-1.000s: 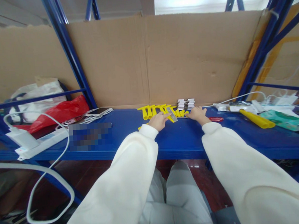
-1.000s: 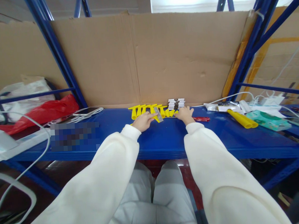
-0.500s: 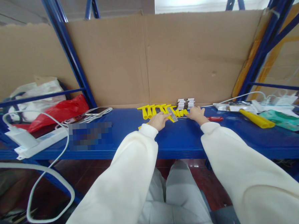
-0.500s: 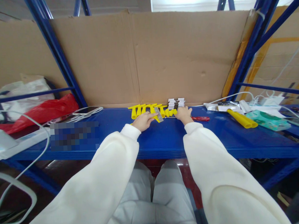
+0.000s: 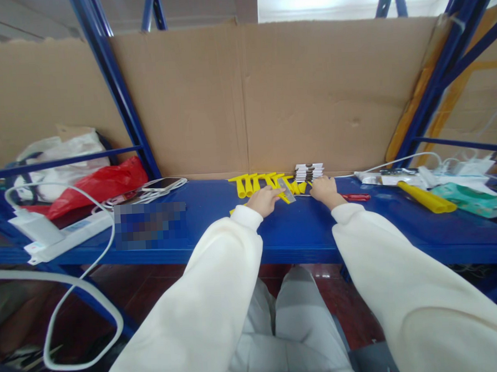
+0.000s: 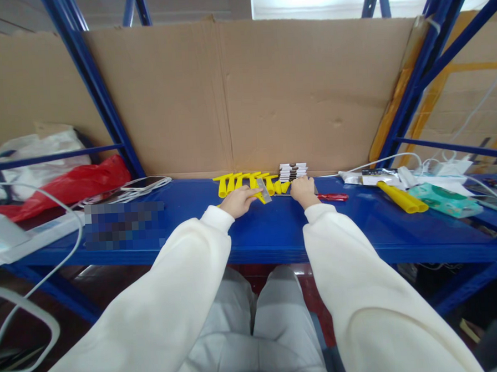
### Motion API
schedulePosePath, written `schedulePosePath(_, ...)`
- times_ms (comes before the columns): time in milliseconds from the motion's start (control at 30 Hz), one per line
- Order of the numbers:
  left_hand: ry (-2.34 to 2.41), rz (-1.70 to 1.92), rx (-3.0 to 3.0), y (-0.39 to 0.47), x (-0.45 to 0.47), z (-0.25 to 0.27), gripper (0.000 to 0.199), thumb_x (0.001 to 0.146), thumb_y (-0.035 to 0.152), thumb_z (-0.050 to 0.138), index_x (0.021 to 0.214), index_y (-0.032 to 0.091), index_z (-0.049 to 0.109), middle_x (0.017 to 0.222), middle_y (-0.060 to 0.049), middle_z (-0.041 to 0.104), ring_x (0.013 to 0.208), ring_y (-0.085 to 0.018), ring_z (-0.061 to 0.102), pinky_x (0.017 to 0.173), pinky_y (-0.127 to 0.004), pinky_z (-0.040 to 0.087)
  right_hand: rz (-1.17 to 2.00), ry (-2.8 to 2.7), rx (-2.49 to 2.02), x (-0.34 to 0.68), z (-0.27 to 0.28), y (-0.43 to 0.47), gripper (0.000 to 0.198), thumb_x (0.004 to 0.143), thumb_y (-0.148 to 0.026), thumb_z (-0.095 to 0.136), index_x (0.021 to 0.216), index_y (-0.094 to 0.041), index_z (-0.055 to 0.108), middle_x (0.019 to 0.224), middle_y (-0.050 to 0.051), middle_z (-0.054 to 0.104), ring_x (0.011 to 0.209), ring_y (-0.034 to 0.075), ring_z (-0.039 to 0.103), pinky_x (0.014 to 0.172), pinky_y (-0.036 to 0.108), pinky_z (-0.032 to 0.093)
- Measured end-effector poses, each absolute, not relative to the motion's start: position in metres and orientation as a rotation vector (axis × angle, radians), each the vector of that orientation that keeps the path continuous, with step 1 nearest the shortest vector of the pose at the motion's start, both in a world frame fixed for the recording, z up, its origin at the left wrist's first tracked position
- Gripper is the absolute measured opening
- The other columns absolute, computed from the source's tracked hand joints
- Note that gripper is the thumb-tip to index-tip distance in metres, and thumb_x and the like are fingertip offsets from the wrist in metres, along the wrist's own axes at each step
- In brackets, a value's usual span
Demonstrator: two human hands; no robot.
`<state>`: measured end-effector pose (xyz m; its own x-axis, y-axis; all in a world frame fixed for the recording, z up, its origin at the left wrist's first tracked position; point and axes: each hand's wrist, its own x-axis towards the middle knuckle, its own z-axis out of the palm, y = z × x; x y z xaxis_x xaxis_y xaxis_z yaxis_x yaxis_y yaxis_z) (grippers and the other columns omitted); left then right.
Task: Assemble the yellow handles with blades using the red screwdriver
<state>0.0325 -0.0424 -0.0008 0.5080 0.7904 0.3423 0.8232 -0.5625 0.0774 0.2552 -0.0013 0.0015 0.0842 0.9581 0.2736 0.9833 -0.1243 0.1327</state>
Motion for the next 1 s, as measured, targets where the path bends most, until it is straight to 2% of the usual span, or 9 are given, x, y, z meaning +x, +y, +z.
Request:
schedulePosePath(300, -1.438, -0.484, -2.633, -0.045, 0.033, 0.001, 0.047, 0.102, 0.024, 0.043, 0.148, 0.026, 0.056, 0.122, -0.012, 0.066, 0.114, -0.026, 0.066, 0.099, -0.035, 0.051, -0.449, -1.760, -2.151, 0.269, -0.003, 0.002, 0.041, 0.088, -0.014, 0.047, 0.120, -0.003, 0.070, 0.123, 0.027, 0.068, 0.118, 0.033, 0.060, 0.095, 0.041, 0.041)
schedulePosePath(500, -1.426, -0.511, -2.654, -0.045, 0.033, 0.001, 0.048, 0.102, 0.023, 0.044, 0.148, 0.028, 0.055, 0.122, -0.011, 0.066, 0.114, -0.025, 0.066, 0.099, -0.035, 0.051, -0.493, -1.549, -1.926, 0.288, -0.002, 0.010, 0.038, 0.090, -0.019, 0.040, 0.105, -0.007, 0.073, 0.112, 0.026, 0.067, 0.108, 0.034, 0.059, 0.091, 0.046, 0.042)
schedulePosePath(833, -1.411, -0.529, -2.654, -0.045, 0.033, 0.001, 0.047, 0.102, 0.024, 0.045, 0.146, 0.027, 0.057, 0.120, -0.011, 0.067, 0.113, -0.023, 0.067, 0.099, -0.033, 0.051, -0.294, -1.393, -1.483, 0.300, 0.006, 0.017, 0.013, 0.080, -0.028, 0.055, 0.075, -0.020, 0.063, 0.091, 0.013, 0.067, 0.084, 0.025, 0.059, 0.080, 0.040, 0.047)
schedulePosePath(1000, -1.413, -0.531, -2.647, -0.045, 0.033, 0.000, 0.047, 0.101, 0.022, 0.045, 0.147, 0.027, 0.056, 0.121, -0.011, 0.067, 0.113, -0.024, 0.066, 0.099, -0.034, 0.051, -0.080, -1.545, -1.292, 0.287, 0.004, 0.018, 0.014, 0.076, -0.033, 0.060, 0.067, -0.022, 0.058, 0.075, 0.006, 0.065, 0.075, 0.021, 0.058, 0.076, 0.035, 0.048)
